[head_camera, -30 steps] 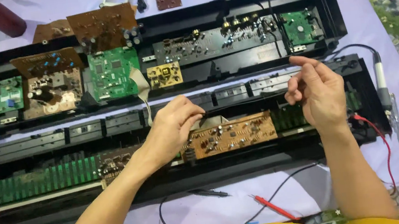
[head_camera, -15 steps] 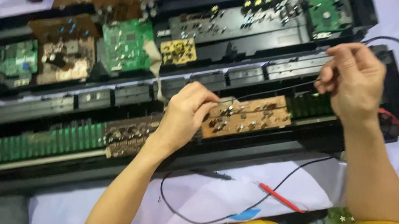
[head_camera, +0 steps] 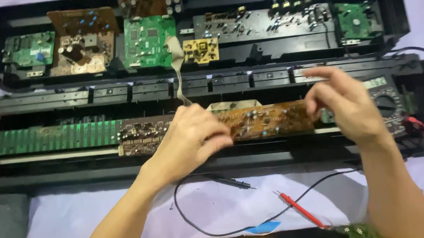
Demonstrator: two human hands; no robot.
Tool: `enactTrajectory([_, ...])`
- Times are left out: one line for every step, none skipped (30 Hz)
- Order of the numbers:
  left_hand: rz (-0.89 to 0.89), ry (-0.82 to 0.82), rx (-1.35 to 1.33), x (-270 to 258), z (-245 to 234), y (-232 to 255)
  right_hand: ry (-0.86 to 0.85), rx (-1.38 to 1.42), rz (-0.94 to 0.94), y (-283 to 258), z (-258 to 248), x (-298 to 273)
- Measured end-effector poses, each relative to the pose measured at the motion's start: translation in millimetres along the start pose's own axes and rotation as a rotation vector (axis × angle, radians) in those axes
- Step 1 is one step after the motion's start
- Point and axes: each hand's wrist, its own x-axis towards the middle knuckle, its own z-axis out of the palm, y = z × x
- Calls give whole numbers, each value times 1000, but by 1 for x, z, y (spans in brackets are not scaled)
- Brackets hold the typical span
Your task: The person uses a multimeter to test various points on the circuit boards of a disassembled electronic device. They then use a soldering iron to apply heat to specific components on the board.
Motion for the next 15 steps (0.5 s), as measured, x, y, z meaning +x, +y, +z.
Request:
enactTrajectory([-3,-24,-54,1,-2,4,-12,102,69,3,2,-2])
enactTrajectory([-6,-50,-107,2,-5,8,-23,205,137,5,3,-3])
enactTrajectory([5,-51,-108,7,0,7,-14,202,132,1,7,-3])
enactTrajectory([25,16,-58,11,4,6,-82,149,112,-2,10,-3])
enactTrajectory([40,85,-7,14,9,5,-155,96,95,-5,16,-2])
enactTrajectory([45,86,-7,17,13,4,-152,94,91,-6,22,-3])
enactTrajectory([50,99,6,18,18,3,-89,92,125,-6,29,-4])
enactTrajectory([56,111,18,20,24,1,-25,90,159,-7,36,-5])
enactTrajectory([53,107,15,20,30,-2,-24,91,164,-2,36,-5])
enactTrajectory([81,106,56,19,36,-7,-12,35,62,4,36,-4])
enactTrajectory([108,109,95,19,44,-11,-1,-25,-40,9,35,-3])
enactTrajectory([105,108,90,21,48,-16,-2,-27,-34,9,33,-2])
enactTrajectory([92,75,180,19,51,-21,35,-20,-47,9,31,-3])
enactTrajectory([79,41,269,18,56,-25,71,-13,-59,10,29,-4])
enactTrajectory([75,34,266,16,57,-28,71,-9,-52,11,26,-4])
